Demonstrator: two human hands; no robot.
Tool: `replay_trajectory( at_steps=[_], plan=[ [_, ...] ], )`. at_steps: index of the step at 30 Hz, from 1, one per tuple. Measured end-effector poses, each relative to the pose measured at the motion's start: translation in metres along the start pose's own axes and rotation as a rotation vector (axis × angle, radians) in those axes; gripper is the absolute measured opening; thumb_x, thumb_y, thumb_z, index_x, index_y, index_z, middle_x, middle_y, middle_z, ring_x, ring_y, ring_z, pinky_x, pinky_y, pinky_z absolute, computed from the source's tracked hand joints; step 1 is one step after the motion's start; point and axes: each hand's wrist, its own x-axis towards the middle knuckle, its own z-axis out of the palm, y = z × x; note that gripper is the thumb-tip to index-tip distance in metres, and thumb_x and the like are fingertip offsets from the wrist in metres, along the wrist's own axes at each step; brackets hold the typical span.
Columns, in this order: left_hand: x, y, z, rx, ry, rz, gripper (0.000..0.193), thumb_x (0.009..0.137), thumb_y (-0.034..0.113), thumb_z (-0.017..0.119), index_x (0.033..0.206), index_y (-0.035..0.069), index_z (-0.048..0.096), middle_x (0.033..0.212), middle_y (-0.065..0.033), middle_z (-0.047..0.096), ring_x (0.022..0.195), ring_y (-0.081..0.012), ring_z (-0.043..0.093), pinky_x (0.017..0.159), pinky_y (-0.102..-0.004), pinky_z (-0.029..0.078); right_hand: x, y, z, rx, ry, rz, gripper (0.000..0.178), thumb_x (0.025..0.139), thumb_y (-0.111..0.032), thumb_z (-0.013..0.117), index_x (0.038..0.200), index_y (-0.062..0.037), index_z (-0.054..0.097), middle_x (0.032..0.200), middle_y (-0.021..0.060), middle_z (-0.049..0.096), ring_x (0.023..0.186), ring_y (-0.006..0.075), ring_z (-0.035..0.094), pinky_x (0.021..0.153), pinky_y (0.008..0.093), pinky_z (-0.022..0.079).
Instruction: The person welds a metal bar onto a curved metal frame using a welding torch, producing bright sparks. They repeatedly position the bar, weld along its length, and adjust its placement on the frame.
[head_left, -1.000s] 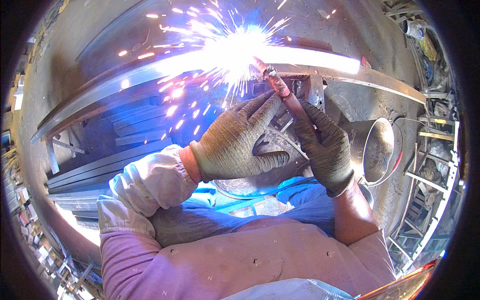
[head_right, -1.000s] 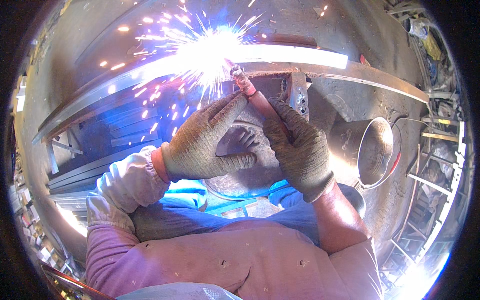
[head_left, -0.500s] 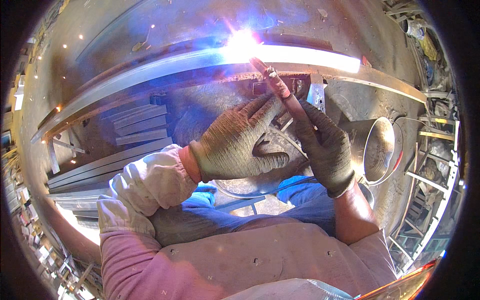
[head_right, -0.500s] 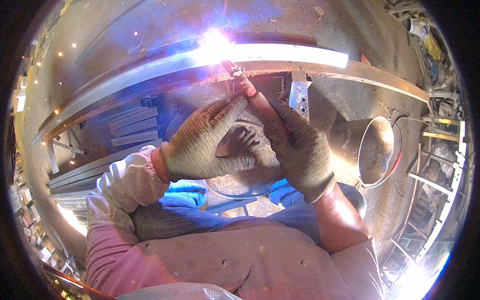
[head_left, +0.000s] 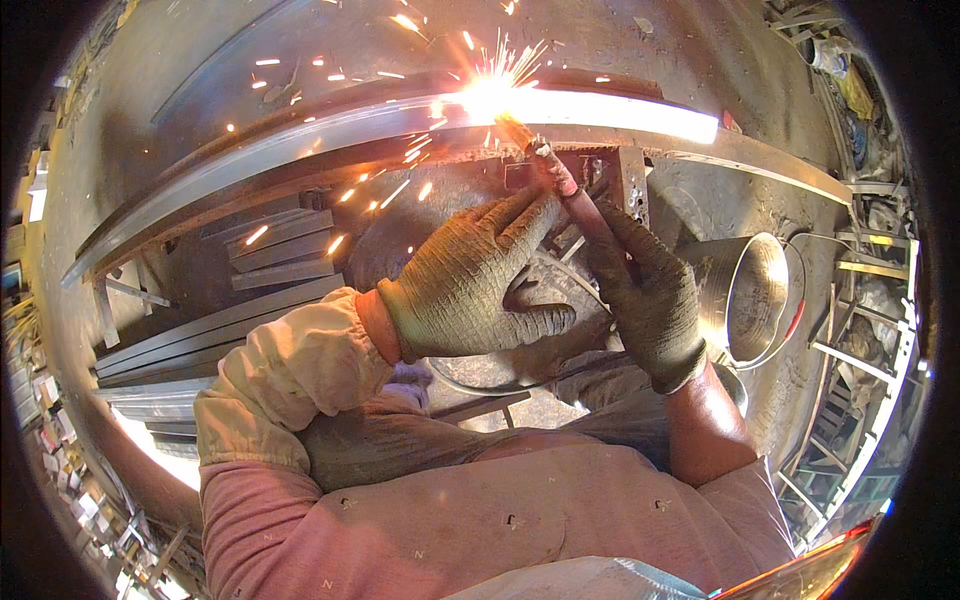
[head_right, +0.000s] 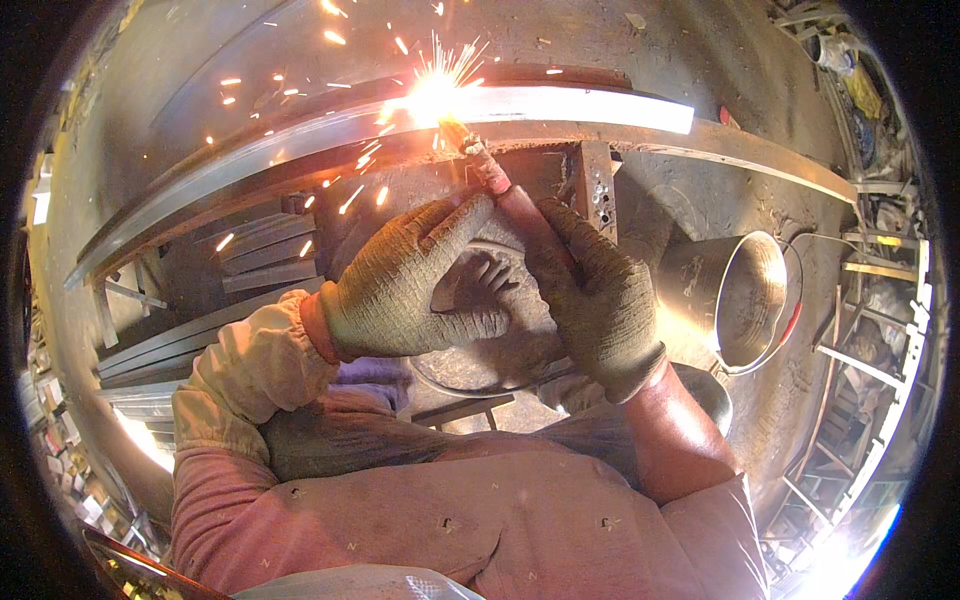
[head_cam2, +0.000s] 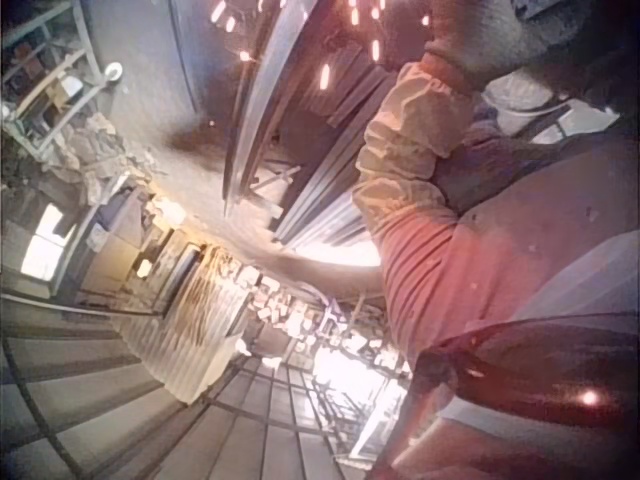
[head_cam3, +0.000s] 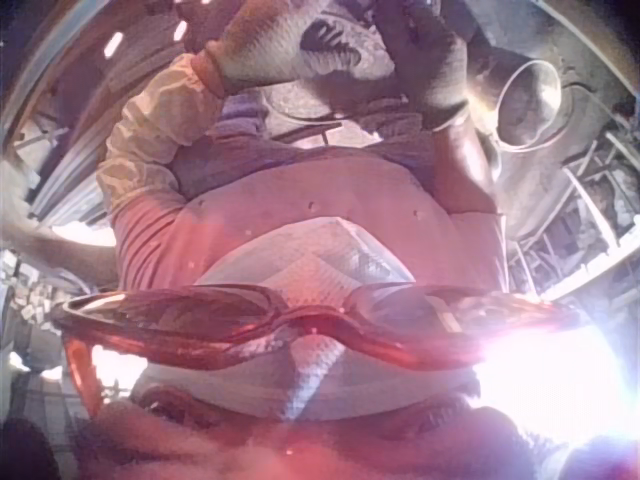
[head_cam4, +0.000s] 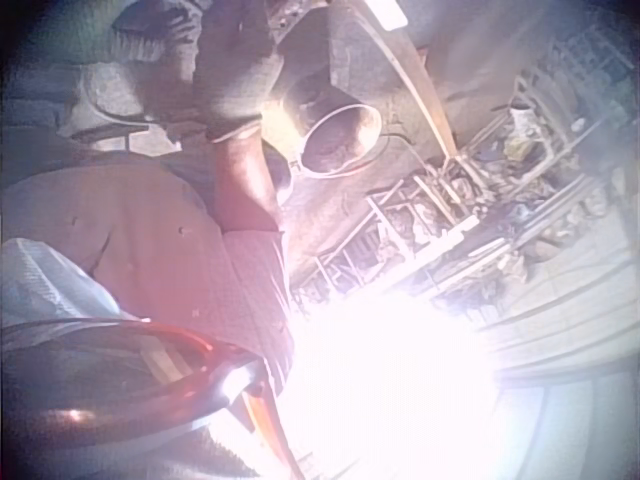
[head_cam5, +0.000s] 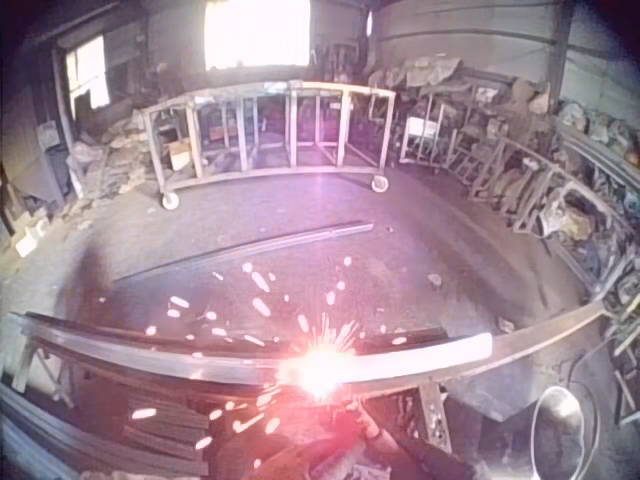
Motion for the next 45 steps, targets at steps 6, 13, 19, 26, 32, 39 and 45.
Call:
replay_trajectory(
  at_steps=[6, 13, 19, 26, 32, 39, 45],
  plan=[
    [0.000, 0.005, -0.006, -0.014, -0.037, -0.006, 0.118, 0.091, 0.048, 0.097, 0.178, -0.005, 0.038, 0.165, -0.0299, 0.060, 0.150, -0.0495, 0.063, 0.126, -0.0529, 0.050, 0.001, 0.002, -0.002, -0.044, -0.005, -0.029, 0.047, 0.118, -0.020, 0.075, 0.160, -0.0003, 0.069, 0.109, 0.0030, 0.081, 0.096, 0.0071, 0.068, 0.085, 0.0287, 0.060],
    [-0.002, 0.002, -0.004, 0.058, -0.021, 0.010, 0.112, 0.095, 0.059, 0.089, 0.175, -0.005, 0.040, 0.164, -0.0329, 0.058, 0.143, -0.0528, 0.065, 0.122, -0.0576, 0.052, 0.001, 0.002, -0.002, -0.125, 0.012, 0.004, 0.047, 0.117, -0.023, 0.077, 0.157, 0.0007, 0.071, 0.120, 0.0117, 0.086, 0.107, 0.0104, 0.075, 0.096, 0.0322, 0.063],
    [0.001, 0.007, -0.006, 0.058, -0.014, 0.016, 0.109, 0.095, 0.056, 0.090, 0.172, -0.006, 0.044, 0.164, -0.0328, 0.059, 0.143, -0.0527, 0.065, 0.122, -0.0573, 0.052, 0.001, 0.005, -0.002, -0.140, 0.023, -0.006, 0.047, 0.117, -0.024, 0.077, 0.156, 0.0010, 0.071, 0.123, 0.0136, 0.086, 0.110, 0.0120, 0.077, 0.098, 0.0321, 0.064],
    [-0.002, 0.001, -0.001, 0.010, 0.005, 0.027, 0.110, 0.093, 0.057, 0.090, 0.171, -0.006, 0.045, 0.163, -0.0324, 0.059, 0.144, -0.0518, 0.064, 0.122, -0.0563, 0.052, 0.000, 0.004, 0.001, -0.094, 0.008, -0.026, 0.048, 0.117, -0.024, 0.077, 0.160, -0.0033, 0.070, 0.103, 0.0053, 0.082, 0.092, 0.0071, 0.071, 0.083, 0.0302, 0.062],
    [0.001, 0.006, -0.004, -0.001, -0.022, 0.011, 0.108, 0.093, 0.057, 0.090, 0.168, -0.007, 0.047, 0.159, -0.0335, 0.061, 0.142, -0.0525, 0.064, 0.121, -0.0559, 0.055, -0.002, 0.006, 0.000, -0.114, 0.004, -0.034, 0.046, 0.118, -0.021, 0.075, 0.161, -0.0041, 0.070, 0.096, 0.0015, 0.077, 0.087, 0.0059, 0.066, 0.078, 0.0291, 0.059],
    [0.002, 0.007, -0.006, 0.017, -0.003, 0.036, 0.108, 0.094, 0.057, 0.090, 0.169, -0.007, 0.046, 0.158, -0.0338, 0.062, 0.140, -0.0519, 0.067, 0.119, -0.0558, 0.056, -0.002, 0.008, 0.001, -0.110, 0.029, -0.018, 0.046, 0.117, -0.021, 0.076, 0.159, -0.0023, 0.070, 0.098, 0.0036, 0.080, 0.086, 0.0068, 0.070, 0.077, 0.0297, 0.061],
    [0.003, 0.004, -0.003, -0.005, 0.010, 0.057, 0.110, 0.093, 0.056, 0.090, 0.170, -0.008, 0.044, 0.162, -0.0324, 0.060, 0.142, -0.0512, 0.066, 0.121, -0.0552, 0.055, -0.001, 0.003, 0.001, -0.122, 0.013, 0.007, 0.047, 0.117, -0.020, 0.076, 0.160, -0.0021, 0.070, 0.098, 0.0024, 0.078, 0.087, 0.0067, 0.068, 0.078, 0.0282, 0.060]
  ],
)
